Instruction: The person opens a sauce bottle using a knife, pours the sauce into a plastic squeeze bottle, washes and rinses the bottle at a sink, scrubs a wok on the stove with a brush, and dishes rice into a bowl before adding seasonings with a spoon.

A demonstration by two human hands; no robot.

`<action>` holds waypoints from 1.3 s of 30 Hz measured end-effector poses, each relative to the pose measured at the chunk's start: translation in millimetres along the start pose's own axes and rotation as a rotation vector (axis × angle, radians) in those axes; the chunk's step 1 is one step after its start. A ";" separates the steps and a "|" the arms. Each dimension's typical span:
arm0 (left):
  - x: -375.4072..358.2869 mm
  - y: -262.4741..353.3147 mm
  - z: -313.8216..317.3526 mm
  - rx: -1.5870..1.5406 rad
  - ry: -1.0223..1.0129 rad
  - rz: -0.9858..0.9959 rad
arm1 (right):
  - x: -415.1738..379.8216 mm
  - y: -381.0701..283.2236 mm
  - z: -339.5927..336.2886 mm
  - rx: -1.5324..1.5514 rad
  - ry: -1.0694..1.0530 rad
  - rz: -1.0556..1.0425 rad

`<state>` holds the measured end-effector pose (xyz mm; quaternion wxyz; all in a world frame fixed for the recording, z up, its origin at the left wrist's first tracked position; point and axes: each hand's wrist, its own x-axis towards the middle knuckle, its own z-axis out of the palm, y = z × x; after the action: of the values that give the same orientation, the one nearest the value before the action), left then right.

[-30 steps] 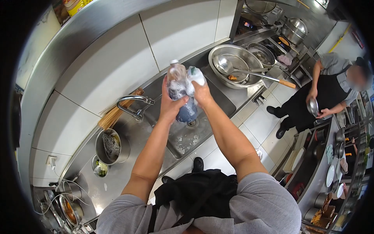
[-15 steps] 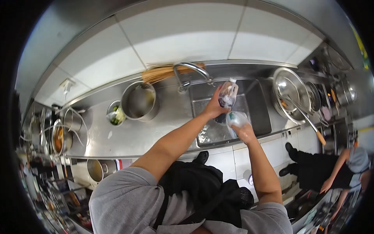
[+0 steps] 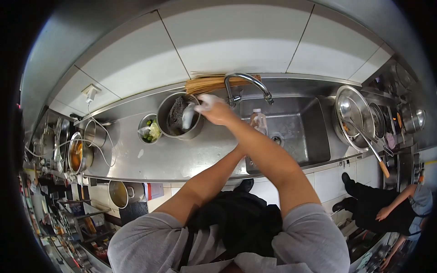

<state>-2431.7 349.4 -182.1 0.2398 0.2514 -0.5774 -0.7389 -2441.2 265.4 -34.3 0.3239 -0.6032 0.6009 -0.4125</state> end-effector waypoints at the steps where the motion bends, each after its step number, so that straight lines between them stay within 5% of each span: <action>1: -4.7 0.4 0.7 0.065 0.017 0.030 | -7.0 18.7 -12.7 0.210 -0.039 0.119; 3: -15.6 -3.7 4.2 0.093 0.096 0.003 | -25.4 63.6 -43.2 0.686 -0.003 0.383; 5: -17.6 -14.1 8.4 0.053 0.150 -0.046 | -31.7 93.3 -60.3 1.105 0.318 0.544; 10: -14.2 -11.1 20.9 0.091 0.258 -0.188 | -4.1 99.3 -62.1 1.171 0.389 0.534; 12: -13.0 -3.6 21.4 0.043 0.226 -0.210 | 0.1 105.4 -70.1 0.889 0.178 0.568; 14: -13.2 -12.6 18.9 -0.003 0.192 -0.243 | -10.4 141.8 -84.3 1.070 0.071 0.571; 16: -5.9 -21.0 16.4 -0.044 0.185 -0.286 | -27.9 140.8 -101.1 0.625 -0.151 0.721; 18: -5.7 -23.4 18.2 -0.016 0.192 -0.303 | -45.9 140.1 -111.8 0.507 -0.031 0.816; 20: 4.2 -26.9 17.1 0.012 0.190 -0.310 | -67.1 152.5 -122.7 0.590 0.167 0.318; 22: 17.3 -32.0 15.3 -0.065 0.167 -0.169 | -71.6 159.2 -125.7 0.478 0.238 0.381; 24: 23.4 -6.3 23.7 -0.034 0.144 -0.195 | -81.6 163.2 -121.1 -0.222 0.646 0.250; 25: 26.1 8.3 28.4 0.005 0.104 -0.159 | -80.2 214.1 -114.4 -0.312 0.781 0.268; 26: 30.4 13.5 30.5 0.045 0.065 -0.120 | -88.2 208.6 -115.5 -0.312 0.787 0.276; 28: 37.4 16.6 32.2 0.111 0.069 -0.103 | -112.2 193.3 -117.8 0.447 0.695 0.411; 36: 66.0 41.0 26.4 0.041 -0.100 -0.035 | -146.9 145.8 -122.6 -0.061 0.533 0.336; 39: 78.2 29.8 24.5 0.274 -0.137 0.157 | -154.6 175.5 -109.0 0.145 0.561 0.265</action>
<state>-2505.1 310.5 -155.4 0.2206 0.1850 -0.7057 -0.6474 -2608.6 418.3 -157.6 0.2387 -0.3580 0.7091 -0.5587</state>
